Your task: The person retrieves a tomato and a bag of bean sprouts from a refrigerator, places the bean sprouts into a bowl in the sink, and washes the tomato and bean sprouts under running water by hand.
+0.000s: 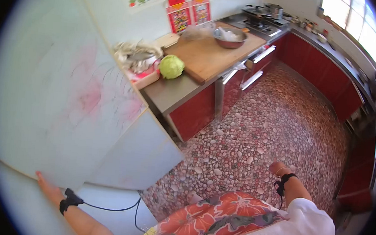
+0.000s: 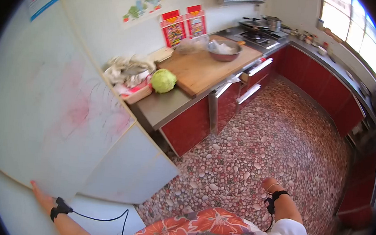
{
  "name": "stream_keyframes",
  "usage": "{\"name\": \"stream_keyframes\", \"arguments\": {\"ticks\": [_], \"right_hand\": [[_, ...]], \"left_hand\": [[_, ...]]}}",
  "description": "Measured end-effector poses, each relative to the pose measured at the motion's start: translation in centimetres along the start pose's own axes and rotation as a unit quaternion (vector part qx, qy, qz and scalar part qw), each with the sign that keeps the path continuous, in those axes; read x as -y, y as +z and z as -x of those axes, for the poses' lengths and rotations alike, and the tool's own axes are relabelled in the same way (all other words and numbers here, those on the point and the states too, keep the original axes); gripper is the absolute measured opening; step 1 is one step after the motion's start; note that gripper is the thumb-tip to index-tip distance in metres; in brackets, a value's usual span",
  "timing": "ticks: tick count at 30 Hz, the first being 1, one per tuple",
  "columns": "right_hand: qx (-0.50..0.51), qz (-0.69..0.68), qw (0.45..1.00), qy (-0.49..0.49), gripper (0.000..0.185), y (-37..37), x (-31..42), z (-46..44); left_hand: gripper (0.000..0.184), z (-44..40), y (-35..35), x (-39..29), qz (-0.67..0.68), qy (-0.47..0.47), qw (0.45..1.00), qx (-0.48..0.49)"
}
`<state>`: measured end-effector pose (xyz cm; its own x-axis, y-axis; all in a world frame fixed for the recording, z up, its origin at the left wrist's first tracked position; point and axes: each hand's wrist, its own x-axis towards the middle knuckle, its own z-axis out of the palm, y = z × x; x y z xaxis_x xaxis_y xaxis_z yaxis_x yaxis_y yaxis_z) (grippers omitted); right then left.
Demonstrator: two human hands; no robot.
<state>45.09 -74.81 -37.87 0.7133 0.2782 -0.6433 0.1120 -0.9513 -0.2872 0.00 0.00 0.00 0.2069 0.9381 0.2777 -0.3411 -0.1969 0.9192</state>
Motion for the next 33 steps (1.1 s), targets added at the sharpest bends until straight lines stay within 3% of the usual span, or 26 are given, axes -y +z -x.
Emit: {"name": "stream_keyframes", "arguments": {"ticks": [2, 3, 5, 6, 9, 11, 12, 14, 16, 17, 18, 19, 23, 25, 27, 29, 31, 33], "right_hand": [[0.030, -0.241, 0.970, 0.030, 0.038, 1.0, 4.1, -0.9], [-0.060, -0.108, 0.992, -0.031, 0.037, -5.8, -0.5, -3.5], [-0.115, 0.066, 0.980, -0.151, 0.034, -1.7, -0.7, -7.1], [-0.099, 0.070, 0.978, -0.169, 0.032, -1.1, -2.9, -3.9], [-0.119, 0.006, 0.974, -0.192, 0.031, -5.0, 3.4, 0.9], [-0.114, -0.119, 0.945, -0.284, 0.030, -6.4, 5.7, 4.5], [-0.107, -0.171, 0.919, -0.338, 0.032, -7.7, 6.9, 5.8], [-0.019, -0.269, 0.856, -0.442, 0.053, -10.1, 9.2, 8.4], [-0.004, -0.274, 0.798, -0.538, 0.075, -12.1, 12.2, 13.1], [0.062, -0.306, 0.750, -0.583, 0.089, -12.6, 12.4, 13.2], [0.053, -0.285, 0.762, -0.579, 0.101, -13.9, 13.8, 17.1], [0.061, -0.312, 0.734, -0.600, 0.109, -14.1, 14.6, 17.3], [-0.022, -0.489, 0.718, -0.495, 0.073, -16.1, 15.1, 16.4], [-0.069, -0.532, 0.663, -0.523, 0.053, -18.5, 14.0, 12.5], [-0.102, -0.560, 0.662, -0.488, 0.051, -21.7, 13.7, 6.3], [-0.214, -0.450, 0.716, -0.488, 0.053, -23.6, 13.2, 3.0], [-0.228, -0.479, 0.712, -0.460, 0.057, -23.2, 15.6, 3.7], [-0.137, -0.642, 0.636, -0.406, 0.062, -22.5, 17.5, 6.7]], "left_hand": [[0.063, 3.9, 1.2, -4.0, -0.139, 0.077, 0.967, -0.198], [0.062, 11.4, 2.5, 1.8, -0.109, 0.072, 0.964, -0.232], [0.062, 17.7, 3.8, -1.2, -0.180, 0.117, 0.948, -0.234], [0.061, 22.4, 3.9, -1.9, -0.174, 0.104, 0.957, -0.209], [0.057, 31.4, 3.3, -3.2, -0.066, 0.119, 0.984, -0.113], [0.054, 37.7, 0.2, -3.6, 0.053, 0.082, 0.995, -0.023], [0.052, 39.6, 1.0, -3.9, 0.031, 0.075, 0.994, -0.072], [0.048, 42.2, 3.4, -4.0, -0.001, 0.075, 0.976, -0.205], [0.044, 43.0, 2.5, -3.8, -0.005, 0.076, 0.973, -0.216], [0.044, 43.1, 2.4, -3.9, -0.021, 0.080, 0.970, -0.229], [0.043, 42.7, 2.7, -3.6, -0.033, 0.078, 0.969, -0.233], [0.042, 41.9, 2.8, -3.1, -0.047, 0.068, 0.970, -0.229], [0.038, 38.8, 1.1, -3.5, -0.058, 0.043, 0.978, -0.195], [0.037, 36.8, 0.8, -2.0, -0.067, 0.024, 0.981, -0.183], [0.036, 32.1, 0.0, 0.6, -0.060, 0.018, 0.984, -0.170], [0.036, 28.0, -0.5, 1.8, -0.070, 0.018, 0.985, -0.155], [0.035, 23.3, -1.2, 2.5, -0.081, 0.019, 0.987, -0.140], [0.034, 18.3, -2.2, 2.9, -0.089, 0.012, 0.988, -0.122]]}}
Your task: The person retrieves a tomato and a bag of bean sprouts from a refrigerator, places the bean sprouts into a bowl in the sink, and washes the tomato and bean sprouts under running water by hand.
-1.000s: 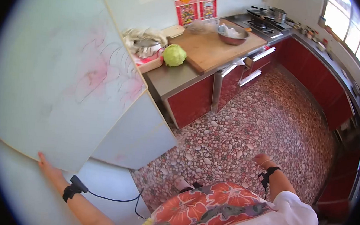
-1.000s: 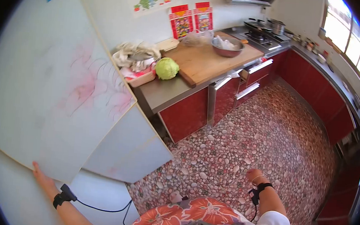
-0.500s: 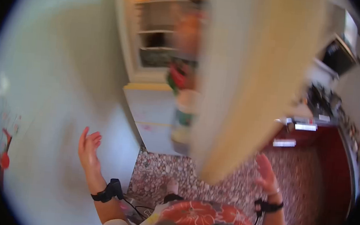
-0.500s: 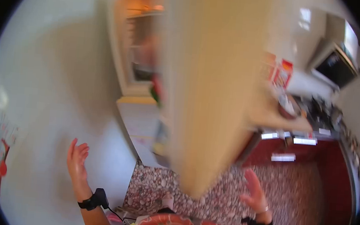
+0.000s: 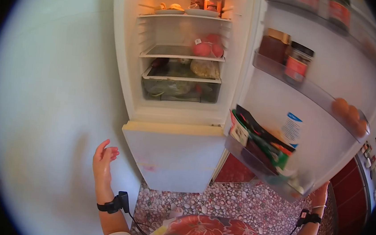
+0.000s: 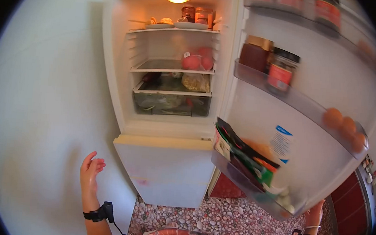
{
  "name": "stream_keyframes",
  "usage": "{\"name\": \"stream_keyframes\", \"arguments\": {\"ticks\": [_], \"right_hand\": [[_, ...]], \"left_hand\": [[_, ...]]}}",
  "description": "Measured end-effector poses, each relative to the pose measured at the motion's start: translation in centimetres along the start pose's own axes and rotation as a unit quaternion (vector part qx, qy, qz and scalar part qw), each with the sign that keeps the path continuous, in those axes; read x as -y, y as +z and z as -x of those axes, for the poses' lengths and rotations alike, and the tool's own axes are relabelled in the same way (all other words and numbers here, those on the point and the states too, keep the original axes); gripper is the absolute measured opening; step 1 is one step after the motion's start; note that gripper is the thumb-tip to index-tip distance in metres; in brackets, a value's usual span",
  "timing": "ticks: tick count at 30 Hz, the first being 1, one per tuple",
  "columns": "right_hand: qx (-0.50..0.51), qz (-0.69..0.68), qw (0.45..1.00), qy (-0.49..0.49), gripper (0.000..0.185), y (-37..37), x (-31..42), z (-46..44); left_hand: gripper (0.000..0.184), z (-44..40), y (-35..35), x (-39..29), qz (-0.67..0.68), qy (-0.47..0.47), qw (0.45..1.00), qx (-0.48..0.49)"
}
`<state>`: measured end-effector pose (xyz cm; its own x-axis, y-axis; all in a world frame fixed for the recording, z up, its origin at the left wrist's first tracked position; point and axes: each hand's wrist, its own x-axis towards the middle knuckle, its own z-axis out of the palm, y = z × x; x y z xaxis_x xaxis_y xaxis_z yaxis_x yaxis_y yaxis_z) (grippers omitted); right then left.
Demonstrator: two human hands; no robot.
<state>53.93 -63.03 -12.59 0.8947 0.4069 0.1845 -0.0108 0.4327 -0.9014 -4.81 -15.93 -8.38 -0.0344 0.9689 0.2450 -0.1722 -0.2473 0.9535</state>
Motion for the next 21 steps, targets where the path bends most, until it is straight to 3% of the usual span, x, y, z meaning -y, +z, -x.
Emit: {"name": "stream_keyframes", "arguments": {"ticks": [1, 4, 5, 7, 9, 10, 11, 12, 13, 15, 17, 19, 21], "right_hand": [[-0.055, 0.028, 0.996, 0.067, 0.068, -0.8, 0.2, -0.2], [-0.160, 0.078, 0.983, 0.045, 0.070, -0.3, -1.0, -0.4], [-0.163, 0.093, 0.982, 0.030, 0.069, 0.0, -1.5, -0.1], [-0.146, 0.265, 0.949, -0.084, 0.062, -2.8, -3.7, -0.8], [-0.192, 0.065, 0.976, -0.083, 0.052, -1.4, -4.6, -0.7], [-0.201, 0.270, 0.932, -0.132, 0.051, -1.0, -4.9, -0.3], [-0.201, 0.464, 0.846, -0.171, 0.051, -0.5, -5.2, 0.1], [-0.190, 0.636, 0.720, -0.202, 0.051, -0.2, -5.2, 0.3], [-0.216, 0.595, 0.749, -0.198, 0.050, 2.5, -4.8, 0.9], [-0.198, 0.447, 0.855, -0.176, 0.048, 0.1, -4.8, 0.7], [-0.198, 0.346, 0.901, -0.172, 0.040, -0.7, -5.5, 0.2], [-0.188, 0.220, 0.947, -0.141, 0.039, -3.0, -6.0, -0.2], [-0.186, 0.093, 0.972, -0.112, 0.034, -6.4, -6.6, -0.1]], "left_hand": [[0.033, -2.2, 0.1, -0.1, -0.009, -0.004, 1.000, 0.011], [0.031, -9.8, 3.6, -1.7, -0.013, 0.031, 0.996, 0.086], [0.031, -12.2, 4.9, -2.2, -0.025, 0.048, 0.991, 0.124], [0.029, -16.8, 8.4, -3.2, -0.047, 0.085, 0.976, 0.196], [0.028, -21.9, 12.6, -3.4, -0.059, 0.144, 0.952, 0.263], [0.029, -24.3, 15.2, -4.0, -0.079, 0.172, 0.939, 0.286], [0.029, -26.8, 17.9, -4.7, -0.098, 0.200, 0.925, 0.309], [0.030, -29.1, 20.6, -5.9, -0.159, 0.252, 0.901, 0.316], [0.032, -31.2, 23.3, -7.4, -0.218, 0.301, 0.872, 0.317], [0.036, -34.7, 28.5, -10.0, -0.337, 0.366, 0.817, 0.291], [0.037, -40.1, 34.1, -9.0, -0.366, 0.440, 0.788, 0.229], [0.038, -43.2, 38.3, -8.4, -0.419, 0.455, 0.762, 0.193], [0.037, -43.6, 40.9, -9.2, -0.506, 0.396, 0.728, 0.240]]}}
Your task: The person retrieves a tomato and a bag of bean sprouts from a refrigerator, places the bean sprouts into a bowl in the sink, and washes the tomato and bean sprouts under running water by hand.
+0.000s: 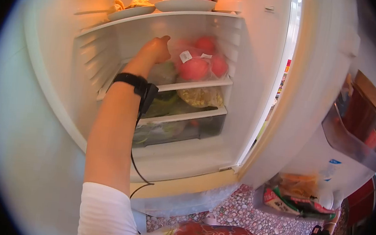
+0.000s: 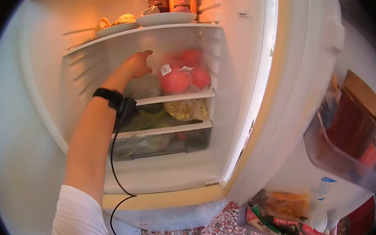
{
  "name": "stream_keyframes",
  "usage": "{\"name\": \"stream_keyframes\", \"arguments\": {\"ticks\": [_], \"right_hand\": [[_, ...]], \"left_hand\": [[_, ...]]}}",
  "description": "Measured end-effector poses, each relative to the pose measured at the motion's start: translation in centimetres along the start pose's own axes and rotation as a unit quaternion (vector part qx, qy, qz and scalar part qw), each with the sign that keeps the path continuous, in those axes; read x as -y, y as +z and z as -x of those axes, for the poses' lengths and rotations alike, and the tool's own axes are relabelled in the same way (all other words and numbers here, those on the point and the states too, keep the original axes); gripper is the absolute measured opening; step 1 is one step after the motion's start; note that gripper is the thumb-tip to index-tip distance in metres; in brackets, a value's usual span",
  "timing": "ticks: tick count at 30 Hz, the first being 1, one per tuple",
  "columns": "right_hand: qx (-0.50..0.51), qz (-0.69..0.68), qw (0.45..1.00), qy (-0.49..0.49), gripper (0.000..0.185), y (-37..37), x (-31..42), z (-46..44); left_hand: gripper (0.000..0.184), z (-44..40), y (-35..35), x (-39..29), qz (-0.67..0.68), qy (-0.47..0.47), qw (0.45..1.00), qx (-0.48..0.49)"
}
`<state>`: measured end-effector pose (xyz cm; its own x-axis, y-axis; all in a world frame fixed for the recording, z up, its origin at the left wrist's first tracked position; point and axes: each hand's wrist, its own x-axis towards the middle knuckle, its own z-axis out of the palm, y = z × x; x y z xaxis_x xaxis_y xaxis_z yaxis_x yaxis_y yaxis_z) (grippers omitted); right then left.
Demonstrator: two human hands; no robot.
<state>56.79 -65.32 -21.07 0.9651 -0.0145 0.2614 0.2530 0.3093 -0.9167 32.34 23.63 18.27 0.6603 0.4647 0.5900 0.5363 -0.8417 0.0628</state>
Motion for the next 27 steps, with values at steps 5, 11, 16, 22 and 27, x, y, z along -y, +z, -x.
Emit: {"name": "stream_keyframes", "arguments": {"ticks": [5, 11, 16, 22, 27], "right_hand": [[-0.107, 0.057, 0.991, 0.055, 0.034, -0.6, 0.1, 1.0], [-0.130, 0.137, 0.979, 0.073, 0.033, 0.9, 0.4, -1.6], [-0.135, 0.171, 0.972, 0.091, 0.033, 1.2, -0.8, -2.3], [-0.161, 0.165, 0.964, 0.136, 0.033, 1.7, -1.1, -1.3], [-0.174, 0.161, 0.959, 0.156, 0.032, 0.4, -2.2, -1.2]], "left_hand": [[0.028, -2.7, -1.6, -0.3, 0.078, 0.072, 0.983, 0.148], [0.016, 2.1, -2.0, -2.2, 0.317, 0.153, 0.934, 0.062], [0.021, 6.4, -0.8, -5.8, 0.119, 0.347, 0.929, -0.044], [0.020, 4.5, -4.4, -1.1, -0.022, 0.103, 0.987, -0.124], [0.023, 1.2, -6.9, -2.1, -0.087, 0.048, 0.990, -0.105]]}}
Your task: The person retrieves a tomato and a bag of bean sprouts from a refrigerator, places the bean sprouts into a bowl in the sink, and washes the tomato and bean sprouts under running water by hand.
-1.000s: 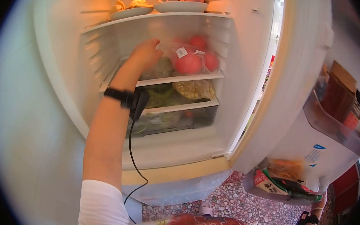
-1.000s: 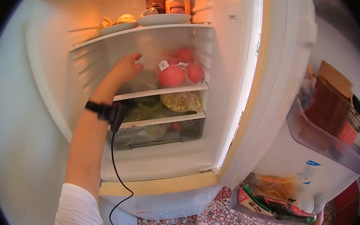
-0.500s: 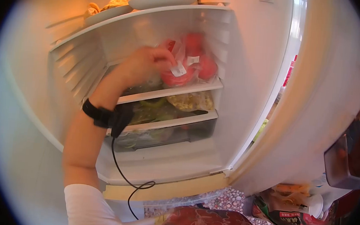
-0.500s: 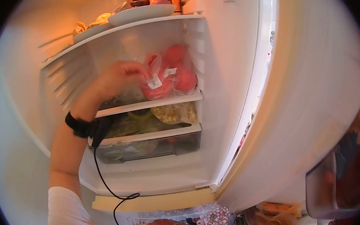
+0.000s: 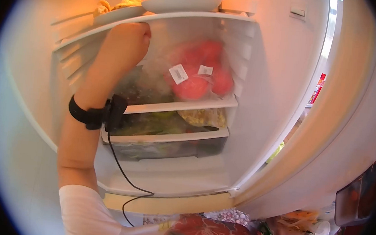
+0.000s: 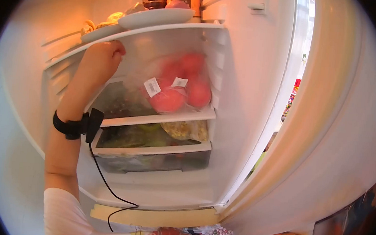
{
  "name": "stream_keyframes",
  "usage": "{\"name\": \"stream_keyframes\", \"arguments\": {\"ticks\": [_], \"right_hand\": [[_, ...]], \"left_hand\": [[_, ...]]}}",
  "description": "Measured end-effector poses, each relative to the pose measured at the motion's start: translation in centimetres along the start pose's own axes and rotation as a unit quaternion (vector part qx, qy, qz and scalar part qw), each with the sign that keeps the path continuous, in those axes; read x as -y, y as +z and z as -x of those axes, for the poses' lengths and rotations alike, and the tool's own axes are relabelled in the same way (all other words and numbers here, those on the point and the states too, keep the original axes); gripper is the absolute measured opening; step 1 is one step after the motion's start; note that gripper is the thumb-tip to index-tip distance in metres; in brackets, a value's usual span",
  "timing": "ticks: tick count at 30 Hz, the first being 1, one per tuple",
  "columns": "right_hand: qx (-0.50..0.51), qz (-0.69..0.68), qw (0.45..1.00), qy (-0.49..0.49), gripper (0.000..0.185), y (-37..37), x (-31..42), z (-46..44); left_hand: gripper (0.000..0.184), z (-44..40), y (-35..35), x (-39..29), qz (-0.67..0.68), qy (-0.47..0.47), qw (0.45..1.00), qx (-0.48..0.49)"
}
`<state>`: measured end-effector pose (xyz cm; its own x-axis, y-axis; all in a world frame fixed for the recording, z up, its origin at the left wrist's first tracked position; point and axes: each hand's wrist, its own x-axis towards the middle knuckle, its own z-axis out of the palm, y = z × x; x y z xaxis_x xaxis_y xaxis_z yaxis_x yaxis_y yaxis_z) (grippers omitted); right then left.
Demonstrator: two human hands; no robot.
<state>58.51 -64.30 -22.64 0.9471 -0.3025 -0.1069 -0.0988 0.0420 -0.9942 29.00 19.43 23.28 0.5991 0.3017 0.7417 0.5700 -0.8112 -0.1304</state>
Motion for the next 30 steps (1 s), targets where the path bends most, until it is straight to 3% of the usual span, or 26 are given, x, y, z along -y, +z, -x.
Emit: {"name": "stream_keyframes", "arguments": {"ticks": [3, 6, 9, 12, 15, 18, 21, 24, 27, 30], "right_hand": [[-0.009, 0.009, 1.000, 0.011, 0.032, 0.1, 0.4, 1.6], [-0.010, 0.008, 1.000, 0.022, 0.032, 0.5, 0.4, 2.1], [-0.019, 0.014, 0.999, 0.027, 0.032, 0.2, 0.5, 2.5], [-0.020, 0.016, 0.999, 0.033, 0.031, 0.2, 0.5, 2.4], [-0.021, 0.014, 0.999, 0.033, 0.031, 0.0, 0.7, 2.5], [-0.022, 0.016, 0.999, 0.038, 0.031, -0.2, 0.4, 3.0], [-0.019, 0.020, 0.999, 0.035, 0.031, -0.3, 0.6, 3.1], [-0.019, 0.017, 0.999, 0.034, 0.030, -0.4, 0.3, 3.1], [-0.020, 0.011, 0.999, 0.033, 0.030, -0.3, -0.1, 3.1], [-0.017, 0.008, 0.999, 0.030, 0.030, -0.7, -0.4, 2.5]], "left_hand": [[0.022, -0.7, 4.0, 1.0, 0.220, 0.146, 0.961, 0.084], [0.021, -1.9, 7.0, 0.6, 0.287, -0.041, 0.956, 0.042], [0.021, -3.1, 5.8, 1.4, 0.527, -0.261, 0.789, 0.176], [0.017, -4.0, 6.2, 2.3, 0.418, -0.197, 0.787, 0.409], [0.025, -4.3, 5.4, -0.1, 0.368, -0.106, 0.799, 0.464], [0.028, -4.7, 4.3, -2.5, 0.424, 0.037, 0.837, 0.344], [0.033, -5.0, 5.6, -4.1, 0.344, 0.177, 0.876, 0.289], [0.032, -4.8, 6.5, -3.9, 0.508, 0.131, 0.768, 0.367], [0.030, -3.4, 6.1, -2.6, 0.649, -0.015, 0.711, 0.269], [0.028, -2.9, 5.6, 1.0, 0.681, -0.053, 0.684, 0.257]]}}
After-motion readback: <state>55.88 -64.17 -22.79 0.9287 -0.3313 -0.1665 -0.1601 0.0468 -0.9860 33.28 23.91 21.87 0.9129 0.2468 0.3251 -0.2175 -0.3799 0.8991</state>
